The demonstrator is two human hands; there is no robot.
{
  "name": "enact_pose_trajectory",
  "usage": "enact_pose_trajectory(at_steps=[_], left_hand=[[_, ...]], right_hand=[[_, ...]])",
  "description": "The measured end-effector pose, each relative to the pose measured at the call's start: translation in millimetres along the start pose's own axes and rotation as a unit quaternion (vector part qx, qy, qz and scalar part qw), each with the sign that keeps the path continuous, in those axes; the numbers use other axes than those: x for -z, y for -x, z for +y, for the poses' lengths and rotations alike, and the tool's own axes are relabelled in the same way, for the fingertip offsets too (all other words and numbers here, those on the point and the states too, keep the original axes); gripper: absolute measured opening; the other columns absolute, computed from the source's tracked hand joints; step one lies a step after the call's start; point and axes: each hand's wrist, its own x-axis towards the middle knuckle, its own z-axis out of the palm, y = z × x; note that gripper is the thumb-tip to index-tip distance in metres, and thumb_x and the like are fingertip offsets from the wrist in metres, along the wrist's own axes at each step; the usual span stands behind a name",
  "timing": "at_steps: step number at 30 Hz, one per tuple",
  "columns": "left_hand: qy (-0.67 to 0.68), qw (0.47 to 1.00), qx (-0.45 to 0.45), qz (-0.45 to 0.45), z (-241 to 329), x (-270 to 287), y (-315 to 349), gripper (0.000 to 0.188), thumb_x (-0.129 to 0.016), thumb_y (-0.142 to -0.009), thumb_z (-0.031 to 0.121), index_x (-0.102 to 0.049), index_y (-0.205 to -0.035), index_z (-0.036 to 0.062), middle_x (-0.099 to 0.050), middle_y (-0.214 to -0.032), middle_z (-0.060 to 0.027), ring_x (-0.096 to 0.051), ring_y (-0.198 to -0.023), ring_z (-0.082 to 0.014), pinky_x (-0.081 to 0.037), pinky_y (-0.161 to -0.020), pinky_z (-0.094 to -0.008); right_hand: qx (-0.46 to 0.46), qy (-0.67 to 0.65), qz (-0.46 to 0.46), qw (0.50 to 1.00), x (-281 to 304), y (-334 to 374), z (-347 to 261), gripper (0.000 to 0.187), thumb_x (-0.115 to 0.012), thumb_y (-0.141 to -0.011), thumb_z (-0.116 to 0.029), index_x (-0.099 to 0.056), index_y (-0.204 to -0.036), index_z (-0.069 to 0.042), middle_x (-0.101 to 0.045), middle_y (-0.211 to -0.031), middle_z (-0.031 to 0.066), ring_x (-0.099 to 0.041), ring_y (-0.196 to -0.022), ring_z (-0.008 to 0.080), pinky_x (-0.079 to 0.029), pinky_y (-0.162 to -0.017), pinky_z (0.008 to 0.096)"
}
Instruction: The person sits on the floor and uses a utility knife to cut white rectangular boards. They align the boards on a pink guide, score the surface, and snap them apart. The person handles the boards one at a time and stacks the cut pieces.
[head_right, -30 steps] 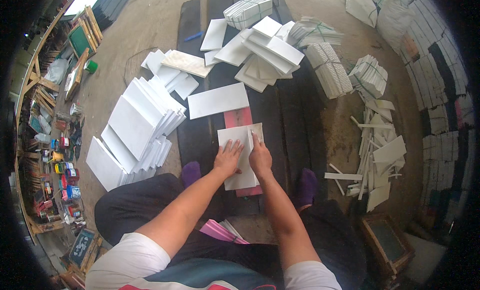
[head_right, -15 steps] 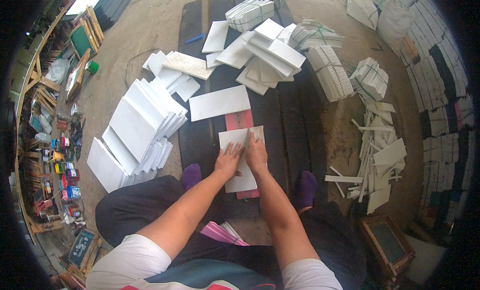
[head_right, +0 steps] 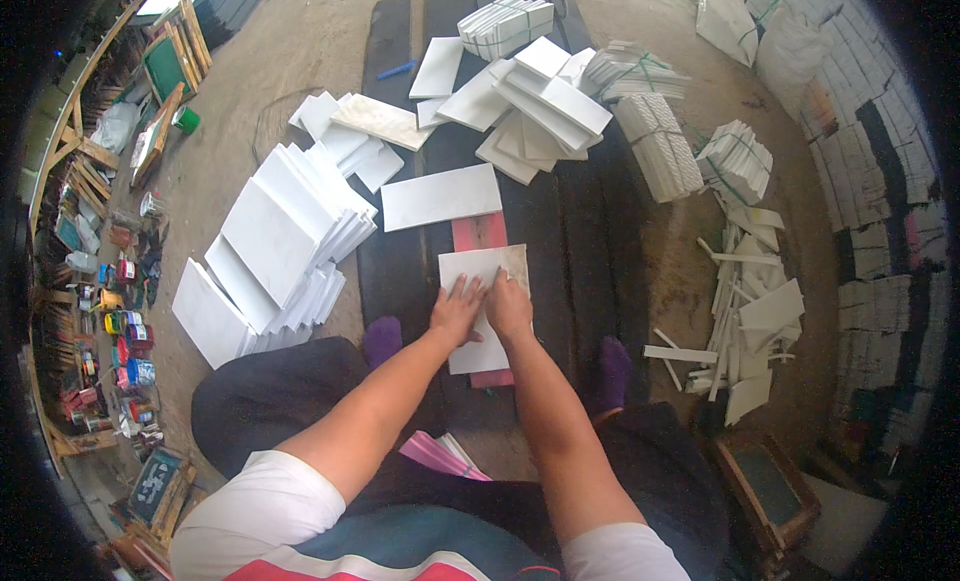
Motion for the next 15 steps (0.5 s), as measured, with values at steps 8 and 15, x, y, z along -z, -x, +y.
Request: enact_pose_trajectory(at_steps=[8,15], left_hand=[[0.007,1.000,0.012,-0.007,2,0,-1,0.125,-0.087,-0.073,0.058,-0.017,-0.169,0.0200,-0.013,-0.177,-0.0031,-0.013,-0.162,-0.0317,-0.031,-0.123,-0.0596],[-0.013,1.000,0.013,-0.008,2,3,2,0.124,-0.085,-0.075,0.063,-0.016,-0.169,0.0209,-0.012,-0.177,-0.0016,-0.013,-0.162,-0.0302,-0.032,-0.122,-0.0597]], right_hand=[[-0.032,0.010,-0.026,0.999,-13,73,14,0.043,-0.051,-0.097,-0.008,-0.055,-0.138,0.002,-0.070,-0.113,0.0289,-0.070,-0.106,0.0452,-0.057,-0.090,0.0531],[-0.047,0.016,-0.047,0.998,-25,128,30,0.049,-0.052,-0.095,-0.008,-0.052,-0.143,0.000,-0.069,-0.113,0.0275,-0.071,-0.103,0.0448,-0.058,-0.087,0.0537]])
